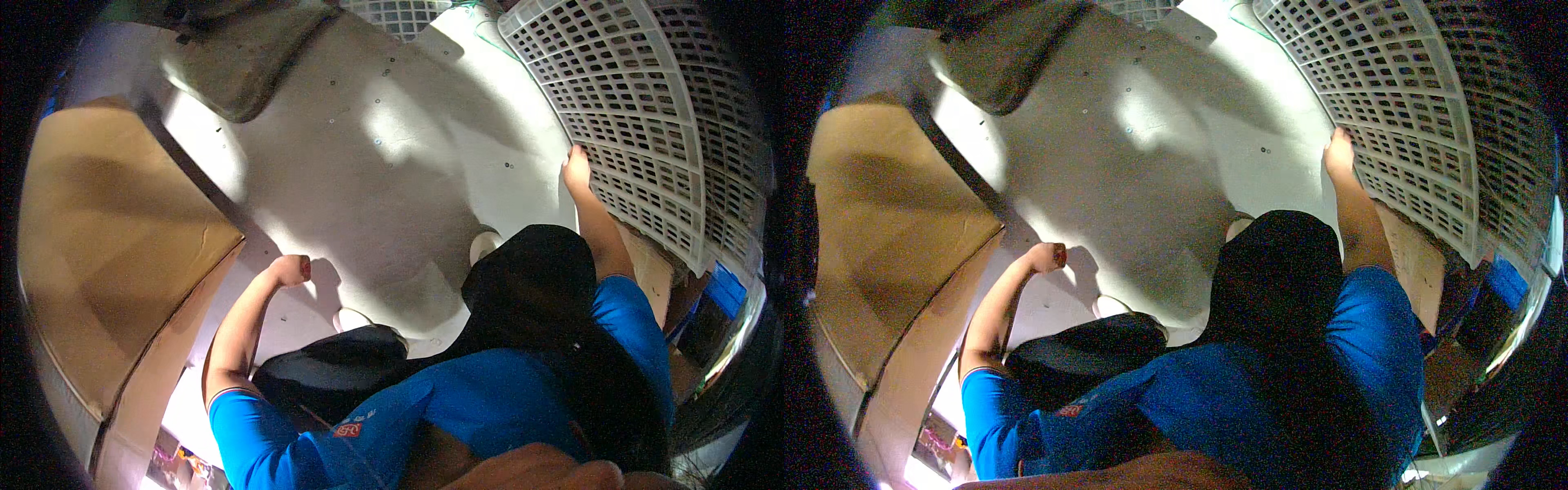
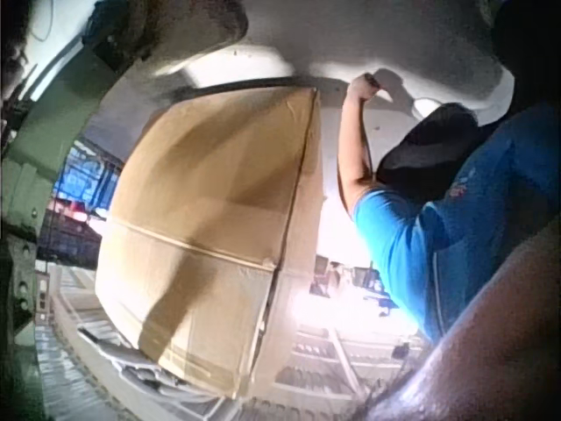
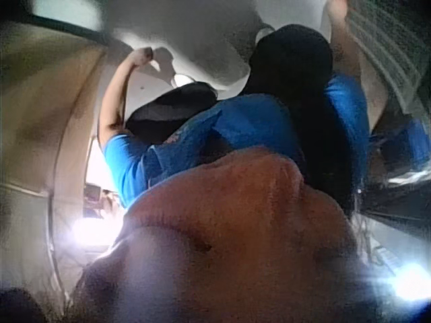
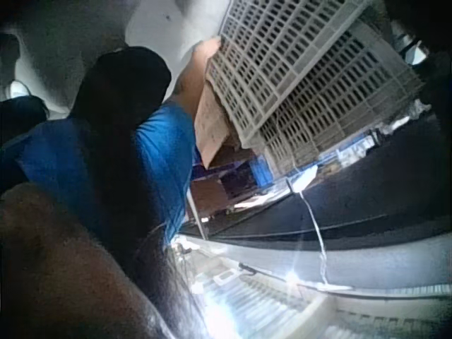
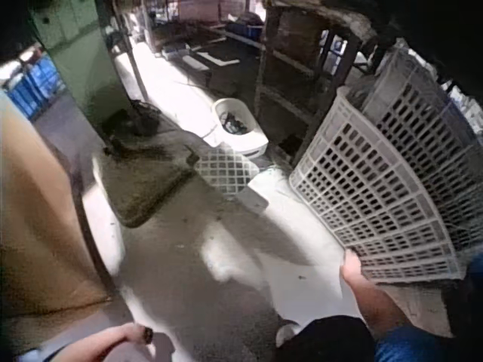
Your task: The person assembles curved handles by inserting black plastic components into their ends using a press machine. They then walk to the floor, pick up small fasteners, and attach them to a white plastic basket.
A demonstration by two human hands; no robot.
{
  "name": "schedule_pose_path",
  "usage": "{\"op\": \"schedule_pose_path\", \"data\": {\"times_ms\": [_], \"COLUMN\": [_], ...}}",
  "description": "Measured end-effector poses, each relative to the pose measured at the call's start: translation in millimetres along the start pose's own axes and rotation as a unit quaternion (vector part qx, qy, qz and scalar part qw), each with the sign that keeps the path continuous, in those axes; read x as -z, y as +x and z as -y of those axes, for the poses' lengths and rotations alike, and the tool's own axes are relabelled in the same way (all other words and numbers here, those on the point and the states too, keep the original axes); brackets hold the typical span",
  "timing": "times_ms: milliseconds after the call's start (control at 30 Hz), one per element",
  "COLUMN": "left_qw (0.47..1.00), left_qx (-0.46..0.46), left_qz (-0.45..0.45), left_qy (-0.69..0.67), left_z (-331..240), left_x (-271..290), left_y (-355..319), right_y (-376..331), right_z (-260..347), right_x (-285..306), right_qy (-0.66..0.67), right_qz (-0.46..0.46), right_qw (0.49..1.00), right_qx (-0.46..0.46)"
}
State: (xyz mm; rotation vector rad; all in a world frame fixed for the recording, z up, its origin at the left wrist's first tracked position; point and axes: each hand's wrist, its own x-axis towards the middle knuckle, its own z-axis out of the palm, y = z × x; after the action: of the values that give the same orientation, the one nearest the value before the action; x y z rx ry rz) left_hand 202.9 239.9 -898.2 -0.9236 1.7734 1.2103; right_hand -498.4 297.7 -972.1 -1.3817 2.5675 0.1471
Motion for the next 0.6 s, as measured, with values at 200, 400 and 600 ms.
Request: {"op": "schedule_pose_path", "data": {"times_ms": [200,400,600], "left_qw": [0.874,0.746,0.692], "left_qx": [0.104,0.269,0.474], "left_qz": [0.028,-0.421,-0.408], "left_qy": [-0.474,-0.44,-0.36], "left_z": [85.3,133.9,169.5], "left_x": [-131.8,-257.4,-365.9], "left_y": [-53.4,-0.3,30.0], "right_y": [-4.6,-27.8,10.5], "right_z": [31.3,69.0,120.7], "right_x": [0.9,29.7,38.6], "right_qy": [0.147,0.423,0.416], "right_qz": [0.13,0.26,0.31], "right_qw": [0.981,0.867,0.854], "right_qx": [0.0,-0.051,0.019]}}
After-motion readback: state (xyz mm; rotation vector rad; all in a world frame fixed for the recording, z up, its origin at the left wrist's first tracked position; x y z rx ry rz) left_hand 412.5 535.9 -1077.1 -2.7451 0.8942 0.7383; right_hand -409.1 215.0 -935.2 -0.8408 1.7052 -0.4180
